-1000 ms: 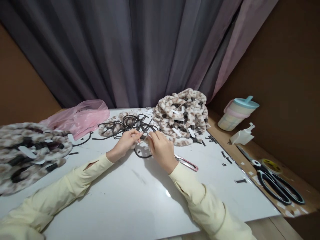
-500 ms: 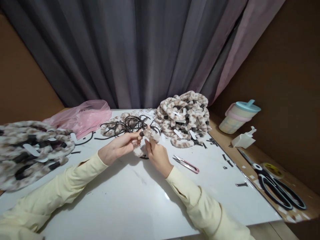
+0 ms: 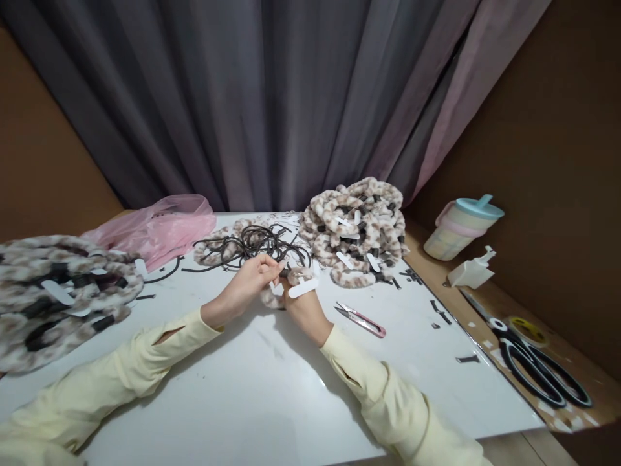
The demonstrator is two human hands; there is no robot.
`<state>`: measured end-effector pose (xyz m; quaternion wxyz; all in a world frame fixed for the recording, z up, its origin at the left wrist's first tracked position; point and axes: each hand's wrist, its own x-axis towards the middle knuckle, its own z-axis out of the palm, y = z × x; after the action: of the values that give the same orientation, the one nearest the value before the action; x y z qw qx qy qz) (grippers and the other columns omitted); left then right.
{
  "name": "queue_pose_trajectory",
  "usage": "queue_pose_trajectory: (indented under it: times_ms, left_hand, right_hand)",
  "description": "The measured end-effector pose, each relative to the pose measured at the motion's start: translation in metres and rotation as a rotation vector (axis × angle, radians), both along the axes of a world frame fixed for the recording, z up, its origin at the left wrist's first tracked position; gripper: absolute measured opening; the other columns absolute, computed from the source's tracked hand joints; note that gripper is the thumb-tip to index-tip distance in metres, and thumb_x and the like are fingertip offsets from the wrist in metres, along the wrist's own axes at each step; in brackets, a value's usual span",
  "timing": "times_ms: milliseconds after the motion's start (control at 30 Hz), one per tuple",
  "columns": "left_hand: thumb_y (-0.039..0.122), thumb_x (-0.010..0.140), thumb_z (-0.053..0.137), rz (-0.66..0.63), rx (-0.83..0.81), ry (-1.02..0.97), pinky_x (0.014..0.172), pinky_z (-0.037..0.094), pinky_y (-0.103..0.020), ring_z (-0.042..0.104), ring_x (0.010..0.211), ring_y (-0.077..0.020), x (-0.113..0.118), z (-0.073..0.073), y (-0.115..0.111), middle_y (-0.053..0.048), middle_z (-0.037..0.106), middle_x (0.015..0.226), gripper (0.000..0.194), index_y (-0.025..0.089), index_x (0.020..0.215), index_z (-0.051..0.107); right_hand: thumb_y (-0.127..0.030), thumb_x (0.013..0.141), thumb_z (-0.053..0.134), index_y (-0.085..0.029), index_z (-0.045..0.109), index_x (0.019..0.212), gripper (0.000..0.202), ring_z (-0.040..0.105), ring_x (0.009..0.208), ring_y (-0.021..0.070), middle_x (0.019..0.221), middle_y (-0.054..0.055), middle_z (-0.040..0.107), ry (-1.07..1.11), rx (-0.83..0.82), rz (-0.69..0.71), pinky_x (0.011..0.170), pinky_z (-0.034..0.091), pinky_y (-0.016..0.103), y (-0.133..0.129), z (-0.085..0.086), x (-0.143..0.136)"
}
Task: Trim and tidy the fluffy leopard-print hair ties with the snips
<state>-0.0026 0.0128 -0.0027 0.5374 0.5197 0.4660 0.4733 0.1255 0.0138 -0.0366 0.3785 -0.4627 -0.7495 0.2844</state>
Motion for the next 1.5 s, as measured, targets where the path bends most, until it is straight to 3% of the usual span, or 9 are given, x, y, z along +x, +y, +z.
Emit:
queue_pose_trajectory:
  times_ms: [167,433,700,900,1033,1133,1500]
  left_hand:
    - [0.034,0.08,0.054,0.007,0.298,0.323,0.049,0.033,-0.018,0.048,0.05,-0.0085,-0.001,0.005,-0.002,0.005,0.054,0.057,0.017,0.018,0.087,0.055]
    - [0.019,0.084,0.05,0.063,0.524,0.58,0.059,0.036,-0.02,0.051,0.06,-0.0105,-0.001,0.009,-0.006,0.002,0.06,0.065,0.015,0.016,0.072,0.058]
    - [0.015,0.088,0.047,0.125,0.834,0.838,0.07,0.034,-0.027,0.05,0.07,-0.0149,-0.006,-0.008,0.005,-0.001,0.06,0.068,0.019,0.015,0.071,0.057]
    - [0.02,0.091,0.038,0.016,1.076,1.031,0.068,0.034,-0.03,0.046,0.068,-0.0174,-0.011,-0.017,0.011,-0.004,0.056,0.065,0.03,0.015,0.066,0.054]
    - [0.021,0.091,0.04,-0.021,0.977,0.962,0.071,0.036,-0.03,0.048,0.069,-0.0166,-0.011,-0.018,0.013,-0.003,0.057,0.066,0.029,0.015,0.067,0.054]
    - [0.02,0.09,0.043,-0.016,0.883,0.911,0.074,0.037,-0.029,0.051,0.072,-0.0163,-0.01,-0.016,0.013,-0.003,0.06,0.071,0.024,0.015,0.071,0.056]
    - [0.012,0.086,0.044,-0.129,0.732,0.914,0.062,0.039,-0.024,0.055,0.067,-0.0142,-0.011,-0.003,0.009,-0.002,0.06,0.072,0.017,0.015,0.077,0.057]
  right_hand:
    - [-0.025,0.086,0.027,-0.021,0.035,0.055,0.032,0.038,0.042,0.0105,0.043,-0.004,0.038,0.085,-0.062,0.038,0.05,0.034,0.025,-0.005,0.007,-0.001]
    - [-0.027,0.087,0.026,-0.022,0.03,0.057,0.031,0.035,0.039,0.0095,0.042,-0.005,0.036,0.102,-0.126,0.069,0.044,0.032,0.023,-0.008,0.012,-0.004]
    - [-0.027,0.091,0.026,-0.02,0.037,0.06,0.034,0.044,0.045,0.0109,0.046,-0.004,0.044,-0.098,-0.074,0.096,0.052,0.037,0.024,-0.011,0.012,-0.005]
    - [-0.022,0.092,0.029,-0.017,0.048,0.073,0.027,0.052,0.053,0.0131,0.059,0.001,0.056,-0.374,0.043,0.065,0.055,0.034,0.023,-0.015,0.018,0.002]
    - [-0.014,0.086,0.035,-0.014,0.051,0.094,0.018,0.057,0.059,0.018,0.073,0.007,0.064,-0.59,0.129,0.004,0.053,0.03,0.025,-0.018,0.022,0.007]
    - [-0.006,0.078,0.037,-0.013,0.049,0.104,0.029,0.06,0.066,0.0199,0.086,0.011,0.065,-0.704,0.174,-0.061,0.052,0.028,0.026,-0.019,0.023,0.008]
    - [-0.008,0.083,0.035,-0.017,0.046,0.097,0.021,0.06,0.068,0.0184,0.085,0.005,0.064,-0.78,0.202,-0.141,0.053,0.028,0.026,-0.014,0.027,0.01]
